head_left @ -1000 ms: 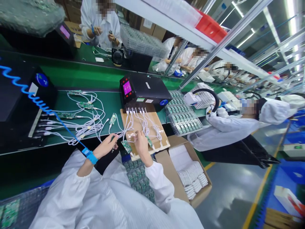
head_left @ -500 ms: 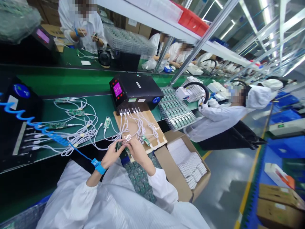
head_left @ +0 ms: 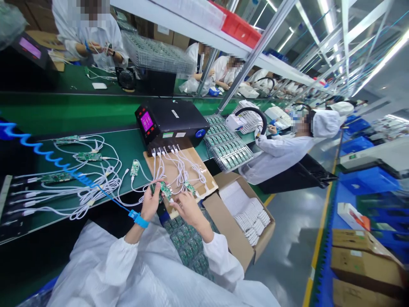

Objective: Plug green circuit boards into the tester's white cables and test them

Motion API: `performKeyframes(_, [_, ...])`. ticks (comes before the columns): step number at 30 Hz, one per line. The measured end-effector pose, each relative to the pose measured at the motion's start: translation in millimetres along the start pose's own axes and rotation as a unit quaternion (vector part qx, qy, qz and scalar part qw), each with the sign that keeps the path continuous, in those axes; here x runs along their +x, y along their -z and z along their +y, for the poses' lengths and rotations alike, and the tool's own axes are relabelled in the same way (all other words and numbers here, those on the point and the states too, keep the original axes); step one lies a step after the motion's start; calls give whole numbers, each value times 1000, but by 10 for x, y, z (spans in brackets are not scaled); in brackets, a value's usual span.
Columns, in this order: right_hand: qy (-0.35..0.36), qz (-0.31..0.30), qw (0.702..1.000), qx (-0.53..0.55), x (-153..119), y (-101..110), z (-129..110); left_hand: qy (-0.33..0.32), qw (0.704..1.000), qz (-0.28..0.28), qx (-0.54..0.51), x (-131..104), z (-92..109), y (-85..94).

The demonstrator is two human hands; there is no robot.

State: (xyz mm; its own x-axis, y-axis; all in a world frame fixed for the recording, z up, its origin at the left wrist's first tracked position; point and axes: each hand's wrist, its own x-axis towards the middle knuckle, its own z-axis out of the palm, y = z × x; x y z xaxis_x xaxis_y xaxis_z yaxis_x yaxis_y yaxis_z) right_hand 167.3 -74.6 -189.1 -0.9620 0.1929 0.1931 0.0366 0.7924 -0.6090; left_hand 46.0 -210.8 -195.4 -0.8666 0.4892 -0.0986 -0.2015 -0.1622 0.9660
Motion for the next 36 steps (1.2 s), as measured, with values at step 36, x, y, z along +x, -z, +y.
performKeyframes(36, [-42,110,992,52,434,502,724,-140,964,-187,128,502,-338,-903])
